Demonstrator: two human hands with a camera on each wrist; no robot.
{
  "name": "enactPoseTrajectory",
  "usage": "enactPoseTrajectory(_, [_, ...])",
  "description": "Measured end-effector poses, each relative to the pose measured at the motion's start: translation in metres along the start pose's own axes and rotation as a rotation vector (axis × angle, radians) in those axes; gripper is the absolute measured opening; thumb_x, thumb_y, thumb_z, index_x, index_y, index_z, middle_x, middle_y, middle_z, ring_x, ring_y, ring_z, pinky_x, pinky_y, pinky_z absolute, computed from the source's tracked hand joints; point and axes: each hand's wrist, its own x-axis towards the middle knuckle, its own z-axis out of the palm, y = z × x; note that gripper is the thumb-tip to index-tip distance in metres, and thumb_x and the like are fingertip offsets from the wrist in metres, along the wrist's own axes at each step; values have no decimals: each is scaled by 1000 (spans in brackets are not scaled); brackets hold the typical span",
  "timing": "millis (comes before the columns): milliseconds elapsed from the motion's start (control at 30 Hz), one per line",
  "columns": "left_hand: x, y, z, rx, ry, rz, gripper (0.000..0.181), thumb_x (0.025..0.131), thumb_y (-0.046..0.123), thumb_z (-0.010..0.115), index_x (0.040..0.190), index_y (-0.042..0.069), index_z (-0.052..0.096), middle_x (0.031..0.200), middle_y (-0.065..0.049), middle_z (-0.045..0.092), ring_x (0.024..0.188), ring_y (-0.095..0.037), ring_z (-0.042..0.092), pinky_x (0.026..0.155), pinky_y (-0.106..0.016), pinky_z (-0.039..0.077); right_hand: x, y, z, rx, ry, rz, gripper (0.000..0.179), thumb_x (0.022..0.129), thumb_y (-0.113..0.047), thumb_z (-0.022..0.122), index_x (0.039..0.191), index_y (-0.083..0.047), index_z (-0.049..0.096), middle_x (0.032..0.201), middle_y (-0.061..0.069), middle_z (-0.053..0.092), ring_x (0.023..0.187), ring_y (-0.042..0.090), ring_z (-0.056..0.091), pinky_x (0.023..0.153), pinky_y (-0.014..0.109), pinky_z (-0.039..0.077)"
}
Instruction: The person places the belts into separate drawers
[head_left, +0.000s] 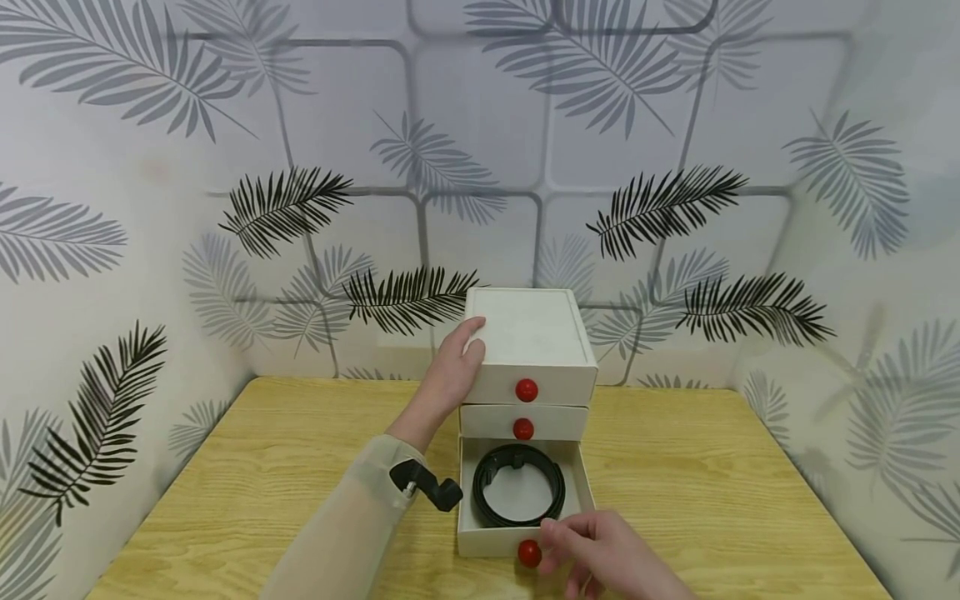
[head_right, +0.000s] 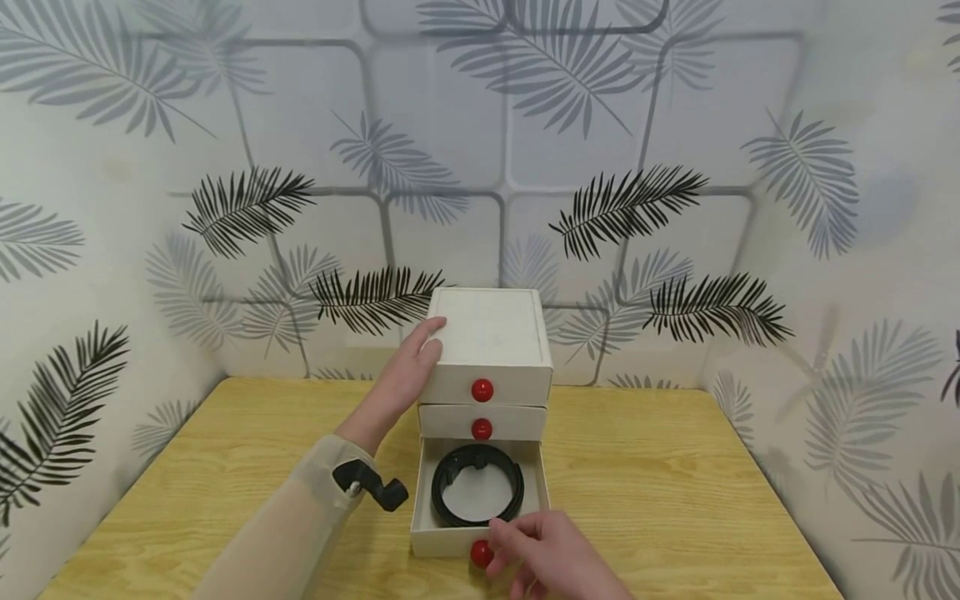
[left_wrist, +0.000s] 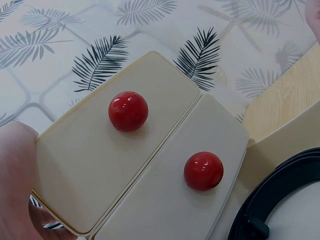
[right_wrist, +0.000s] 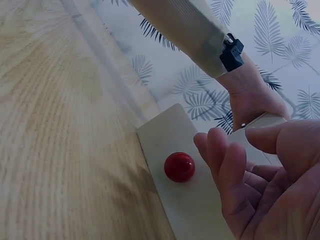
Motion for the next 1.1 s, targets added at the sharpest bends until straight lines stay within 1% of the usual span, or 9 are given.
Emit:
enactPoseTrajectory(100, [0, 0, 0, -2, 1, 1, 61, 109, 22, 39, 167, 7, 45, 174, -14, 40, 163, -32, 33, 132, -53, 28, -1, 3, 2, -25, -11, 3, 50, 114, -48, 60, 111, -3, 83, 94, 4, 80, 68, 17, 66, 64, 27, 54])
enactPoseTrajectory(300, [0, 1, 0, 1, -8, -9, 61, 109, 23, 38, 168, 9, 44, 175, -13, 39, 163, -31, 31, 132, -52, 28, -3, 8, 7, -44, -20, 54, 53, 113, -51, 61, 117, -3, 82, 97, 6, 82, 72, 18, 66, 69, 28, 54])
enactPoseTrajectory(400, [0, 0, 0, 0, -8, -12, 61, 109, 24, 38, 169, 9, 44, 175, -12, 39, 164, -30, 31, 132, -52, 28, -2, 12, 11, -57, -20, 53, 52, 112, -50, 61, 116, -3, 82, 96, 6, 81, 72, 18, 65, 69, 27, 53])
enactPoseTrajectory(467, [0, 0, 0, -5, -8, -11, 62, 109, 24, 38, 169, 8, 44, 175, -12, 39, 164, -30, 31, 132, -52, 27, -1, 14, 13, -74, -15, 50, 50, 113, -48, 62, 113, -3, 83, 96, 6, 81, 74, 17, 65, 70, 27, 52])
enactPoseTrajectory(667, [1, -1, 0, -9, -8, -8, 61, 109, 23, 38, 168, 8, 45, 175, -13, 40, 163, -31, 31, 132, -52, 28, 2, 22, 18, -94, -12, 42, 44, 113, -42, 64, 109, -3, 84, 96, 7, 80, 82, 18, 68, 73, 30, 59])
enactPoseTrajectory(800, [0, -1, 0, -10, -9, -6, 61, 109, 22, 38, 168, 8, 45, 175, -13, 40, 164, -31, 31, 132, -52, 27, 4, 27, 21, -86, -6, 65, 43, 113, -42, 64, 108, -4, 84, 100, 7, 80, 82, 18, 68, 74, 29, 60])
enactPoseTrajectory(867, [0, 0, 0, -7, -7, -4, 61, 109, 22, 38, 168, 8, 45, 175, -14, 39, 164, -32, 30, 132, -52, 27, 5, 29, 22, -79, 0, 74, 42, 113, -41, 65, 108, -4, 84, 100, 6, 79, 81, 17, 67, 72, 28, 59])
enactPoseTrajectory(1100, [0, 0, 0, 1, -8, -10, 62, 109, 25, 38, 168, 9, 44, 175, -13, 39, 164, -32, 31, 131, -55, 28, 9, 34, 27, -71, 14, 87, 39, 113, -37, 64, 106, -6, 85, 91, 0, 76, 77, 13, 64, 68, 25, 55])
